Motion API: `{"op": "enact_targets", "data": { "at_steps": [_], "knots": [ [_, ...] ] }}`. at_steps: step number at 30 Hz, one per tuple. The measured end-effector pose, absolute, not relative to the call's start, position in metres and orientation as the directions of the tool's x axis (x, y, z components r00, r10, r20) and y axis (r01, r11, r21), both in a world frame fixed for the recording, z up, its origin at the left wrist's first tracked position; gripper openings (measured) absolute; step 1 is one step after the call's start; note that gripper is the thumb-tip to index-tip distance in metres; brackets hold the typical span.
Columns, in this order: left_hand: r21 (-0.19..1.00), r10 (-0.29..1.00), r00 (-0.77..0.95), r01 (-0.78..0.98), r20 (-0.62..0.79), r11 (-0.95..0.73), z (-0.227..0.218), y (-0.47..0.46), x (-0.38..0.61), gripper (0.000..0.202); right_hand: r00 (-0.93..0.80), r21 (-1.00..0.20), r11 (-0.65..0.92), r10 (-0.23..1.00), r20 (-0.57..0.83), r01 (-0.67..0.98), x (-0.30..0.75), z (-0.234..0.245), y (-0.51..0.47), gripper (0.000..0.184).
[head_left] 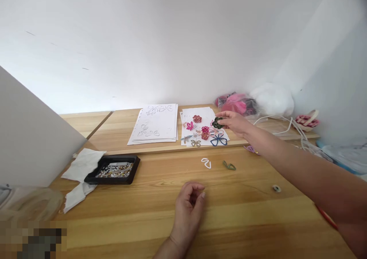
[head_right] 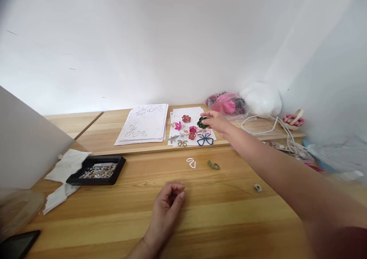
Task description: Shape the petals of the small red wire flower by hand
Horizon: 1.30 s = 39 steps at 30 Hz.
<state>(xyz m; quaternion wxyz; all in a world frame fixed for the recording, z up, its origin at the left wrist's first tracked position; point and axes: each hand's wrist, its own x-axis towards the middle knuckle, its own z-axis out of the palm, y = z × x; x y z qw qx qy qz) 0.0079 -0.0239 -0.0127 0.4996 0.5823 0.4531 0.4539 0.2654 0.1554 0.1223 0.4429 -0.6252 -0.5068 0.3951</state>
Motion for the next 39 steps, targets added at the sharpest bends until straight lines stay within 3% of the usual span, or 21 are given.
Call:
{"op": "enact_targets", "data": {
  "at_steps": [7, 15, 23, 30, 39],
  "knots": [
    [0.996, 0.982, 0.182, 0.052, 0.056, -0.066, -0.009, -0.025, 0.008, 0.016, 0.174, -0.838, -0.085, 0.985, 0.011, 0.538, 0.267, 0.093, 0.246, 0.048],
    [0.999, 0.983, 0.18, 0.021, 0.043, -0.048, -0.008, -0.025, 0.008, 0.016, 0.073, -0.722, -0.086, 0.996, -0.049, 0.687, 0.274, 0.075, 0.284, 0.034],
    [0.998, 0.984, 0.175, 0.024, 0.047, -0.052, -0.007, -0.026, 0.009, 0.015, 0.04, -0.669, -0.098, 0.994, -0.102, 0.737, 0.283, 0.066, 0.287, 0.027],
    [0.998, 0.984, 0.173, 0.02, 0.05, -0.054, -0.005, -0.025, 0.009, 0.014, 0.024, -0.692, -0.077, 0.996, -0.087, 0.717, 0.281, 0.07, 0.282, 0.02],
    [0.998, 0.982, 0.181, 0.026, 0.054, -0.06, -0.01, -0.026, 0.008, 0.013, 0.126, -0.67, -0.136, 0.99, -0.064, 0.729, 0.281, 0.069, 0.283, 0.016]
  ]
}}
